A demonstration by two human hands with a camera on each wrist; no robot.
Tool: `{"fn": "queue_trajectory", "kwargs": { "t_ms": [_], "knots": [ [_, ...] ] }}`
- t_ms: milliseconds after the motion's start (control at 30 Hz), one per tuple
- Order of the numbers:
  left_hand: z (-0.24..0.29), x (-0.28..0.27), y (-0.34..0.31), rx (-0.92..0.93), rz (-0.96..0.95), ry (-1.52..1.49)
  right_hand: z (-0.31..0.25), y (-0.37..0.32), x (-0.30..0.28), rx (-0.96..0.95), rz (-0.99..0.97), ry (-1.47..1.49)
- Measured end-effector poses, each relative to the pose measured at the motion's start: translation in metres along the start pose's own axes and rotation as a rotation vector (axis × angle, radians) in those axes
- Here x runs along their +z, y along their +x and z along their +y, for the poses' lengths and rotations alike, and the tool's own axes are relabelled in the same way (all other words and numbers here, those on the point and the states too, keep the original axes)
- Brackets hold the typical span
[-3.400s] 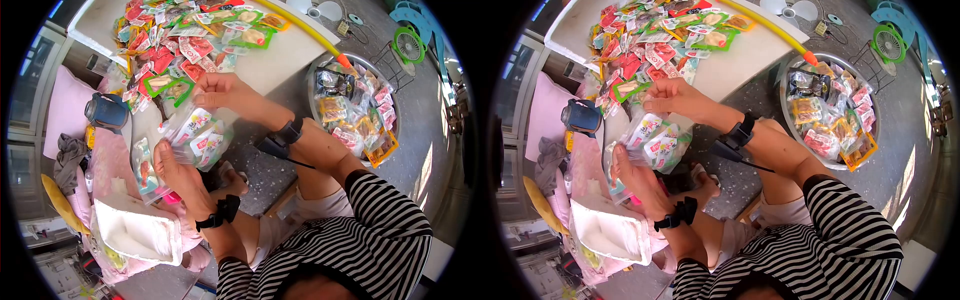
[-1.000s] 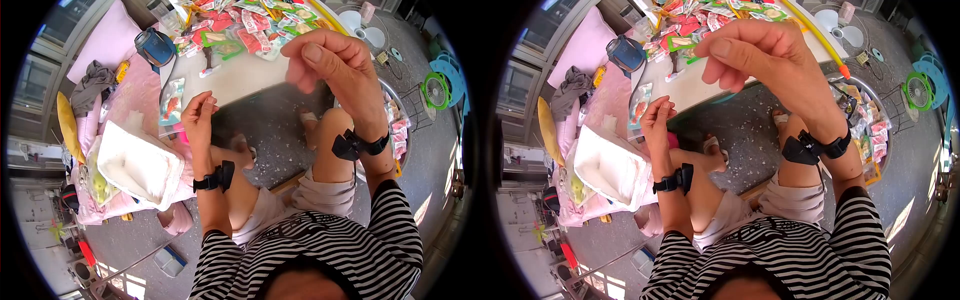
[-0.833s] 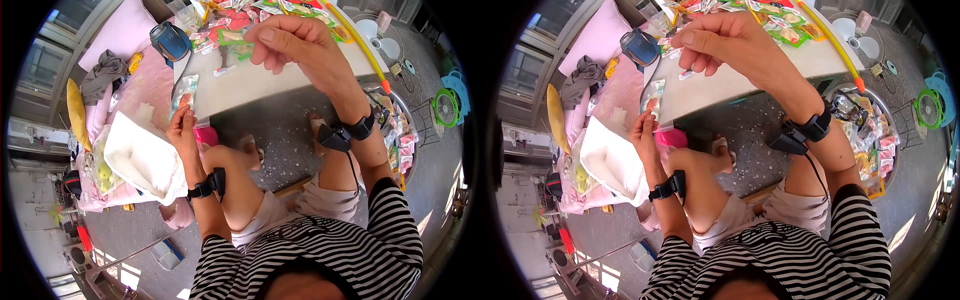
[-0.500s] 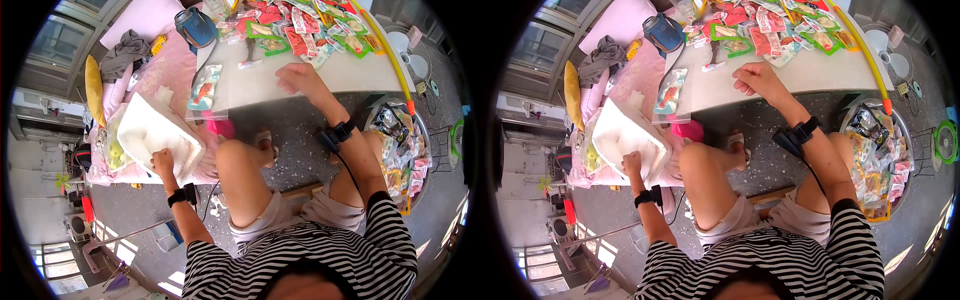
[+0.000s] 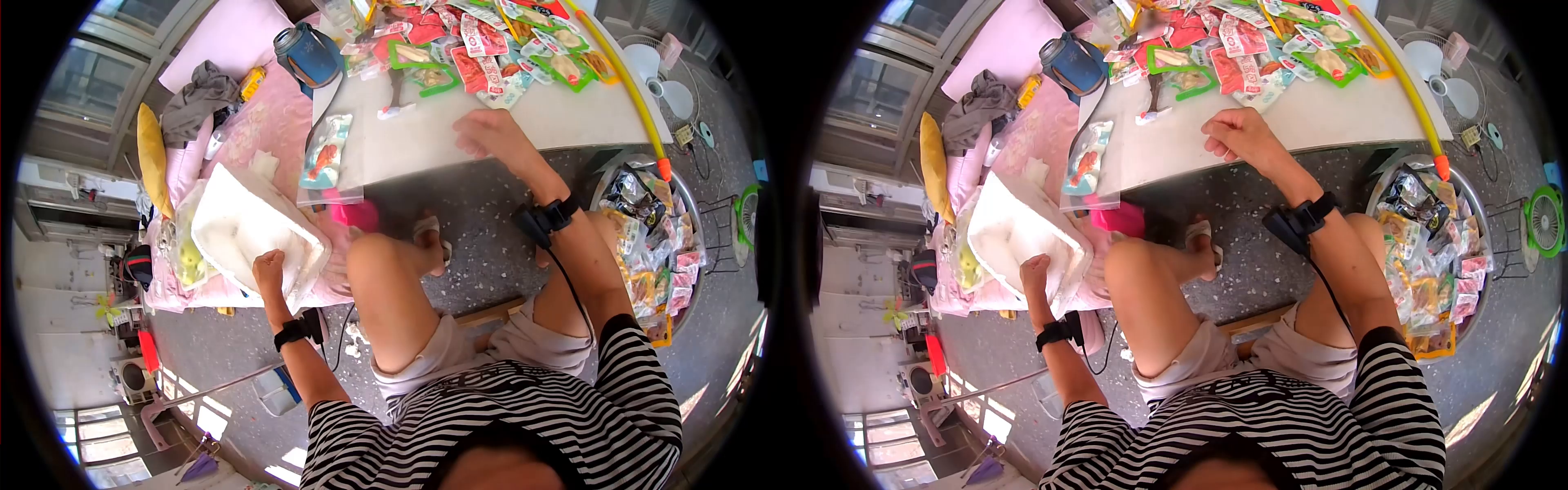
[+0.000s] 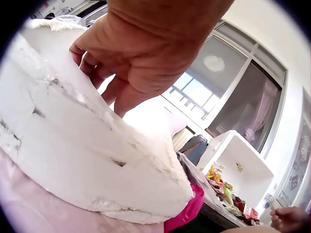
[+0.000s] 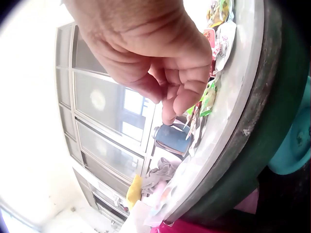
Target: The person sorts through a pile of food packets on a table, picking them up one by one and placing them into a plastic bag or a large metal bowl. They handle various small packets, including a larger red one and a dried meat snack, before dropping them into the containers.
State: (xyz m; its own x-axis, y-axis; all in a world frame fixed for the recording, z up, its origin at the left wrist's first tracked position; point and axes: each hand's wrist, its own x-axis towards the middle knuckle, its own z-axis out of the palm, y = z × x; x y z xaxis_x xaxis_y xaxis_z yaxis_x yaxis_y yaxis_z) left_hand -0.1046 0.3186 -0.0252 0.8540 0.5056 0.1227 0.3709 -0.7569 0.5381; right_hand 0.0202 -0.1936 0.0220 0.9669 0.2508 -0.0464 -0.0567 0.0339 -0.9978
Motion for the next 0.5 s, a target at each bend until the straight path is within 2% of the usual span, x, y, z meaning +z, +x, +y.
{"fn": "queue_trajectory", "kwargs": {
  "t_ms": [100,233,367,500],
  "knots": [
    [0.019,-0.006,-0.013,-0.088,0.175,0.01,0.0,-0.002,-0.002,0.002,0.008,-0.009],
    [0.055,-0.015,-0.019,-0.014,0.437,-0.325,0.002,-0.002,-0.001,0.005,-0.016,-0.008],
    [0.134,-0.017,-0.026,0.067,0.419,-0.857,-0.004,-0.006,0.004,-0.016,-0.051,-0.004],
    [0.225,0.023,-0.028,0.144,0.183,-1.077,-0.002,0.0,0.018,0.018,-0.077,-0.02]
  ]
}}
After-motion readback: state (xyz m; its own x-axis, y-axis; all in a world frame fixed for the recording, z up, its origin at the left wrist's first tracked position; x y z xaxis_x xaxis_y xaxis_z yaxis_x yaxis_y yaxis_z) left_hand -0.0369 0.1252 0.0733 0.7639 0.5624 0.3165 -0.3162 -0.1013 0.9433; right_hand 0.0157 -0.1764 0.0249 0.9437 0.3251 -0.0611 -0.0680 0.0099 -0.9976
